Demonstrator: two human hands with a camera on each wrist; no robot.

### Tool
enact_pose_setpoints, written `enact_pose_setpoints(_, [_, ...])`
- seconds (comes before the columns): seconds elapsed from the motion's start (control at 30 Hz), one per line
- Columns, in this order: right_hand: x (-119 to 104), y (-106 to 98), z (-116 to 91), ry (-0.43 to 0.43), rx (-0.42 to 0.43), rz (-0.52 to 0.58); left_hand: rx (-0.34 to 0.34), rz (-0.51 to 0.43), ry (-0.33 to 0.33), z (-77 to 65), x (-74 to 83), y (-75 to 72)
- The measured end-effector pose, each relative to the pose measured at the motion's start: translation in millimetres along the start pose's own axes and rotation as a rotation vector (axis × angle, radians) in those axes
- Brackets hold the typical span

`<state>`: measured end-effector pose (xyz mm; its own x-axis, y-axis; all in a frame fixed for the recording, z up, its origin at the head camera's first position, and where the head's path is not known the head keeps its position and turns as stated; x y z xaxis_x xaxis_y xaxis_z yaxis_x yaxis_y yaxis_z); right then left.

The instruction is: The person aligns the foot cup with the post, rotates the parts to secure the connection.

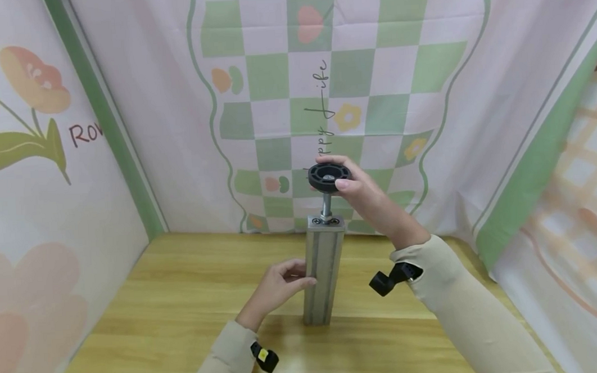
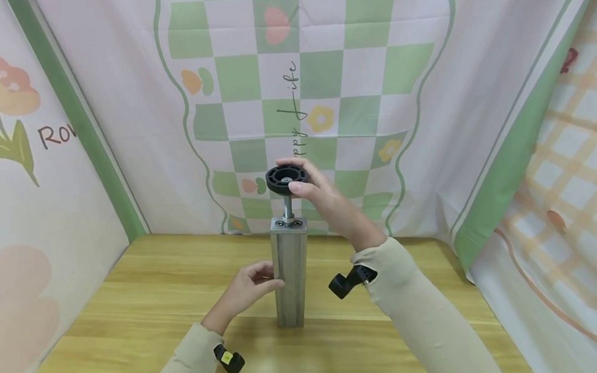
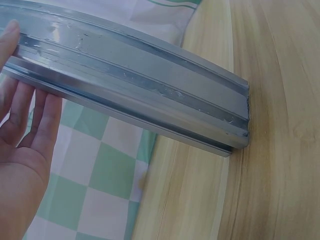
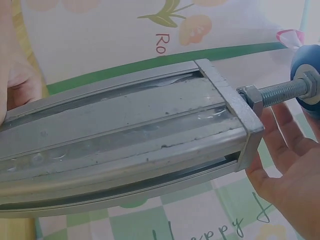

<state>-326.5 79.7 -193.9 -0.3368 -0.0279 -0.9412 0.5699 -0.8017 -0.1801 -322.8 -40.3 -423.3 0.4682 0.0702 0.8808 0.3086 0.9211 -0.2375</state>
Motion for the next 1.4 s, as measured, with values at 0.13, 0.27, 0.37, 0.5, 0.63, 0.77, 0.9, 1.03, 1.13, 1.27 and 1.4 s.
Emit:
enact_pose_setpoints(0.13, [0.6, -1.1, -1.6, 0.010, 0.016, -0.038, 0.001, 0.003, -0.002, 0.0, -0.9, -0.1])
enact_pose_setpoints(0.27, [2.4, -2.7, -3.0, 0.037, 0.050, -0.082, -0.005, 0.006, 0.004, -0.5, 0.5, -1.0])
enact_pose_setpoints(0.37, [4.2, -4.7, -3.0, 0.072, 0.084, -0.094, -0.005, 0.009, -0.002, -1.4, -0.2, -2.5])
enact_pose_setpoints(0.5, [5.3, -5.0, -1.6, 0.098, 0.102, -0.079, 0.000, 0.008, -0.019, -2.4, -2.5, -4.4])
enact_pose_setpoints(0.63, [7.2, -4.9, -1.2, 0.122, 0.129, -0.068, 0.007, 0.004, -0.023, -2.6, -2.0, -5.3])
enact_pose_setpoints(0.77, [9.9, -6.5, -1.1, 0.148, 0.181, -0.063, 0.008, 0.005, -0.019, -2.7, -0.5, -5.6])
enact_pose_setpoints(0.9, [9.9, -6.0, -0.1, 0.144, 0.212, -0.049, 0.002, 0.011, -0.015, -2.2, -2.0, -5.7])
enact_pose_setpoints(1.03, [8.9, -4.6, 0.5, 0.129, 0.225, -0.021, -0.006, 0.021, -0.010, -1.5, -3.4, -6.0])
enact_pose_setpoints(1.13, [8.3, -4.4, 0.5, 0.111, 0.225, 0.000, -0.011, 0.024, -0.004, -0.6, -4.0, -5.5])
enact_pose_setpoints(1.27, [8.2, -3.2, -1.4, 0.090, 0.199, -0.044, -0.016, 0.027, 0.002, 0.2, -4.1, -5.0])
enact_pose_setpoints(1.4, [6.2, 0.2, -4.0, 0.045, 0.146, -0.111, -0.017, 0.032, 0.000, 0.1, -4.3, -5.3])
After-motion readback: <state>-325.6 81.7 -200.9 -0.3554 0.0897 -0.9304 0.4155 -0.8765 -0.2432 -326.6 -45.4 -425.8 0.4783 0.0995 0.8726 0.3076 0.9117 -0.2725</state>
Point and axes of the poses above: each hand's wrist, its own z-axis towards the middle knuckle, its own y-axis out of the palm, x = y × z, the point moved 10 cm from there along z, towards the middle knuckle, and after that the axes turned 12 degrees about y, right-handed, at the moved point
